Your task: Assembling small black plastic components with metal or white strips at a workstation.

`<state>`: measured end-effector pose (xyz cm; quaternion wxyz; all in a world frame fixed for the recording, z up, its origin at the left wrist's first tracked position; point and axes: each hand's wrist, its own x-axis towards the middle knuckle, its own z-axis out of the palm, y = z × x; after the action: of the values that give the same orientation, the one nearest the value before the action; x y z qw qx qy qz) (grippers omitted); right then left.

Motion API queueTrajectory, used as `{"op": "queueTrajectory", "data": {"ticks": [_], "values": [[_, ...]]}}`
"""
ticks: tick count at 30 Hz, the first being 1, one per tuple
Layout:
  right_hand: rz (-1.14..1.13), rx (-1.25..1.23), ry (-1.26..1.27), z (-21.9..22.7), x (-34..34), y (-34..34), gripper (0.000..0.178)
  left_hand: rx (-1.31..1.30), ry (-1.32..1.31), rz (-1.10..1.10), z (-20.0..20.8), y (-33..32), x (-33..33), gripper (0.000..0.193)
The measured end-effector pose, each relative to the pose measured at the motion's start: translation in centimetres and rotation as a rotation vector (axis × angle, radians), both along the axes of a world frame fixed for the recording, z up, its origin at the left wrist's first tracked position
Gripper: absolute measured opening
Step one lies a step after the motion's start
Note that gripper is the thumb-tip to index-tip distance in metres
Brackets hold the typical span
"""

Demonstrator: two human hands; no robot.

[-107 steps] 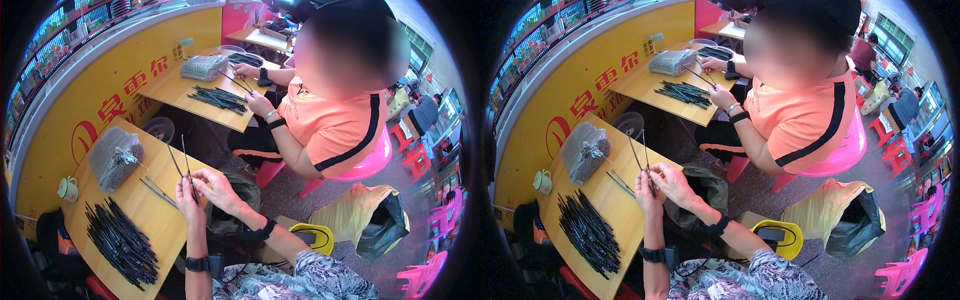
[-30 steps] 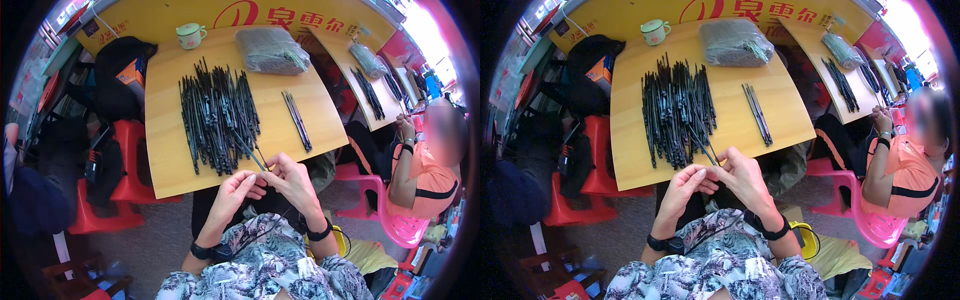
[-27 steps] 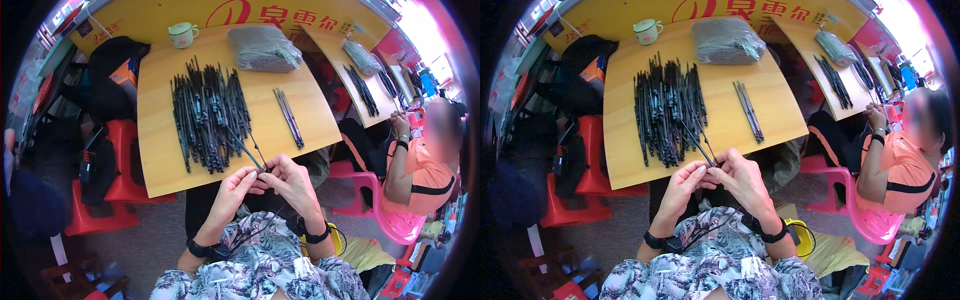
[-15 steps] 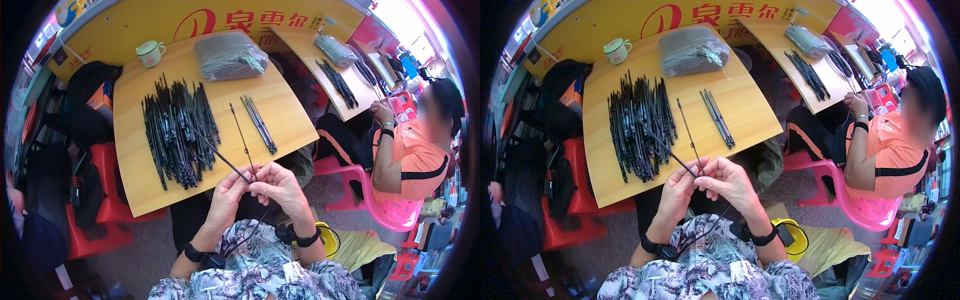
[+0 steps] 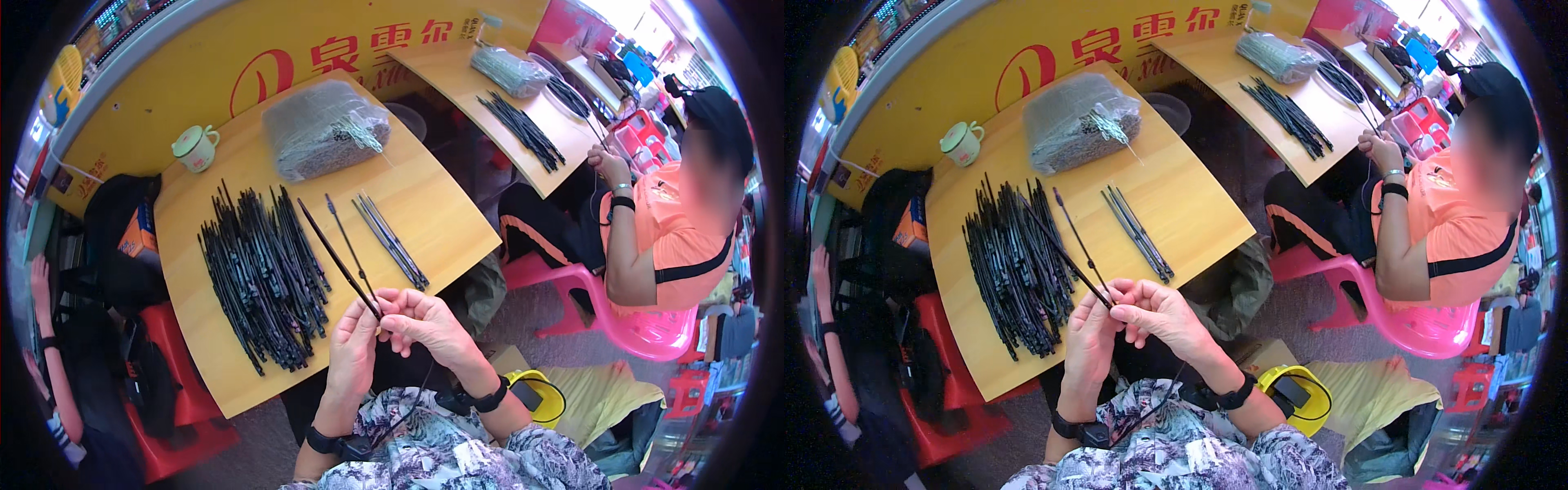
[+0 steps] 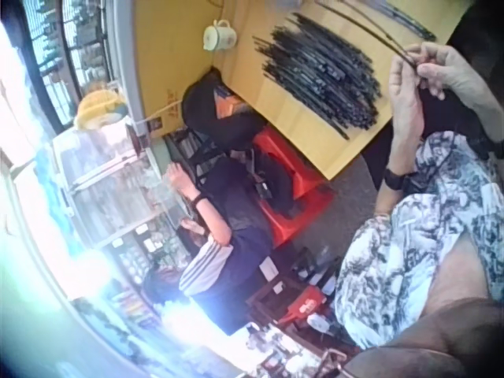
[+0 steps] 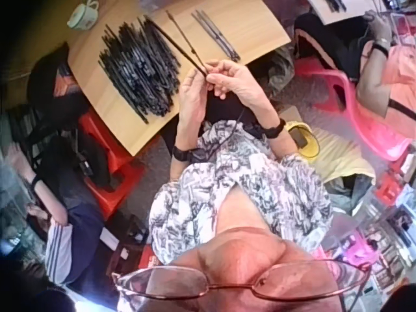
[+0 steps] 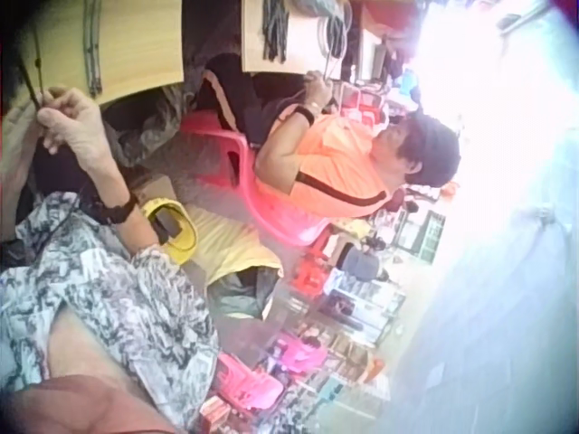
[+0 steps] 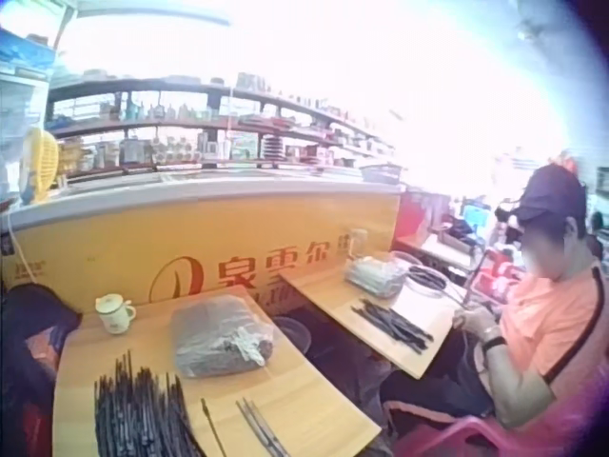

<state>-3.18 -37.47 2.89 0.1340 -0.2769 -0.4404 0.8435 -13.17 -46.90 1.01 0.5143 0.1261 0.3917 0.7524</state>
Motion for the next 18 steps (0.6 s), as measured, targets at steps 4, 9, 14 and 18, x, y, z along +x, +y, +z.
{"op": "queueTrajectory", "data": {"ticks": [4,9,14,18], "values": [[0.020,0.272,-0.107,0.3,-0.6,0.0,0.024,0.008,0.108,0.079,-0.3,0.4,-0.4,0.018],[0.026,0.121,0.018,0.4,-1.4,0.4,0.018,-0.042,0.156,0.116,0.0,1.0,-0.9,0.018],[-0.157,0.202,-0.014,-0.5,-1.8,-0.2,0.016,0.021,-0.010,0.191,-0.7,1.1,-0.2,0.018],[-0.344,0.898,-0.157,-1.6,-2.2,-0.6,0.015,-0.045,-0.048,0.190,-0.6,1.6,0.5,0.011]]}}
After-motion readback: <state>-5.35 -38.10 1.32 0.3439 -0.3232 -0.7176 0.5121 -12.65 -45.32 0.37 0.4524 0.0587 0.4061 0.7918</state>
